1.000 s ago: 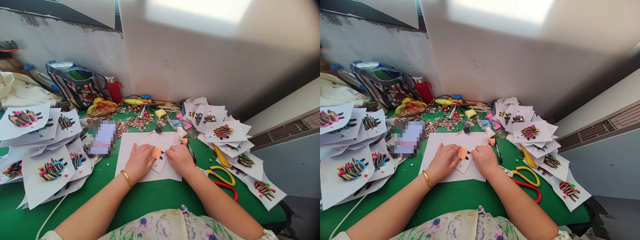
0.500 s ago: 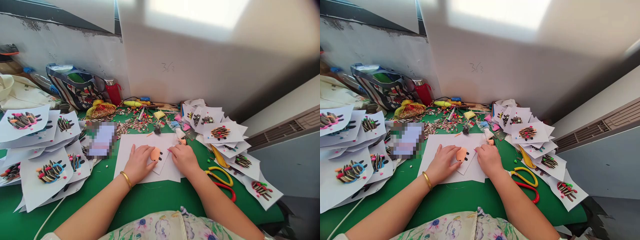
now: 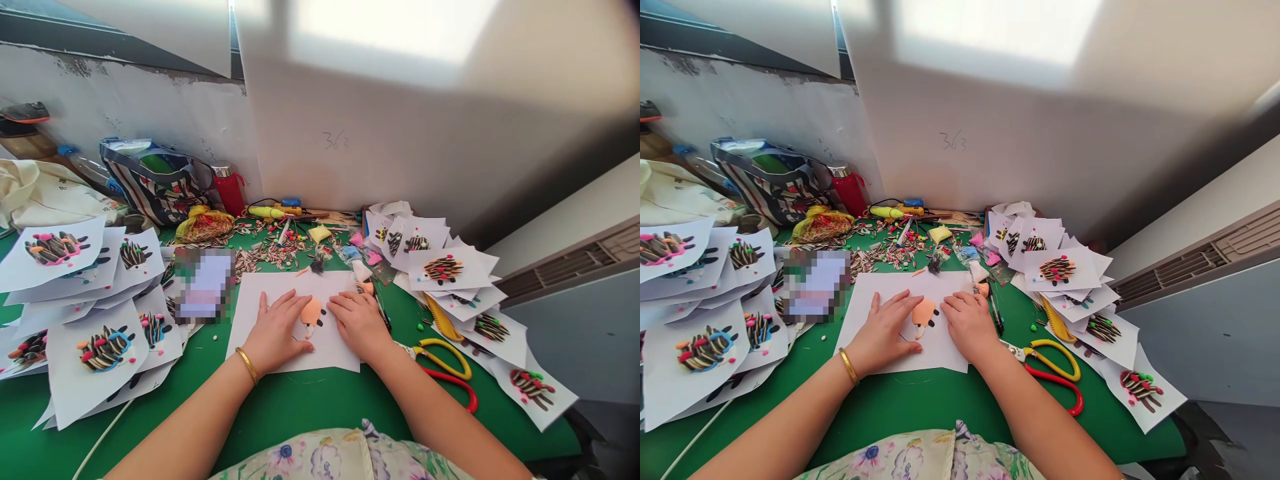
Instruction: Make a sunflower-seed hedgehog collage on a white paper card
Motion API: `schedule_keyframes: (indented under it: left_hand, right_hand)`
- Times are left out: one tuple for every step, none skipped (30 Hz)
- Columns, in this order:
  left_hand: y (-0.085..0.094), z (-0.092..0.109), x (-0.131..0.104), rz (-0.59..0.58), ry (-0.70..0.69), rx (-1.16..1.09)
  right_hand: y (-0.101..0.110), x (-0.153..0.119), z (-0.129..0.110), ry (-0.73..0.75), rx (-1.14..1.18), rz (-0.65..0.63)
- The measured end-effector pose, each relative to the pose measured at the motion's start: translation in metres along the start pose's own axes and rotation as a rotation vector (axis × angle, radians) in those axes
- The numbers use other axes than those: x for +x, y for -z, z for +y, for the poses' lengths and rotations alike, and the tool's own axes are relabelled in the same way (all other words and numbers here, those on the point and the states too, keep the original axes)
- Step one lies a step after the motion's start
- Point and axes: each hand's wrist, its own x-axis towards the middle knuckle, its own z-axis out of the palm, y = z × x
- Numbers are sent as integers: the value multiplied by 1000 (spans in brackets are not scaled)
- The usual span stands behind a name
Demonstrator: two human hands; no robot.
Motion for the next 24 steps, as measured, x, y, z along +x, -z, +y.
schedule_keyframes:
  left_hand:
    - [2,-2,0,-12,7,-8]
    - [4,-4,0,-21,16,-14]
    - [6,-6,0,-24,28,-18]
    - [8,-8,-1,-26,42,-20]
    - [9,-11,-1,-27,57,-20]
    - [11,-13,-1,-29,71,-21]
    - [13,-15,-2,-32,82,-23]
    - [14,-16,-2,-35,89,-26]
    - [16,-17,-2,-38,92,-30]
    - [17,-18,-3,-40,93,-35]
    - [17,-18,-3,-40,92,-41]
    - [18,-18,-3,-40,90,-46]
    - [18,-17,-3,-38,87,-50]
    - [18,-16,-3,-35,83,-53]
    - [17,-15,-3,-32,78,-55]
    - [16,-13,-3,-30,71,-55]
    - [15,-12,-3,-28,66,-53]
    - [14,-10,-3,-28,61,-49]
    - [13,-9,-3,-29,56,-45]
    - [13,-8,-3,-29,53,-39]
    - [12,-7,-3,-29,51,-34]
    - [11,-6,-3,-27,49,-28]
    - [10,-6,-3,-24,46,-23]
    - [10,-6,-3,-23,42,-19]
  right_hand:
    - [0,0,-1,2,11,-7]
    - [0,0,-1,0,22,-13]
    - [0,1,-2,-4,35,-15]
    - [0,1,-3,-6,48,-15]
    - [1,1,-4,-6,62,-15]
    - [1,1,-5,-4,74,-14]
    - [1,0,-6,0,85,-14]
    - [2,0,-7,4,93,-13]
    - [2,0,-7,5,100,-12]
    - [2,0,-8,6,105,-12]
    - [2,-1,-9,5,110,-11]
    - [3,-1,-9,4,114,-10]
    - [3,-1,-9,3,117,-9]
    - [3,-1,-10,3,121,-11]
    - [3,-1,-10,4,125,-12]
    - [3,0,-10,3,127,-14]
    - [3,0,-11,1,129,-15]
    - [3,0,-11,-1,128,-16]
    - [2,0,-11,-4,126,-17]
    - [2,0,-11,-8,122,-19]
    - [1,0,-12,-11,117,-21]
    - [1,0,-12,-12,112,-26]
    - [0,0,-13,-13,105,-32]
    - [0,0,-14,-16,97,-40]
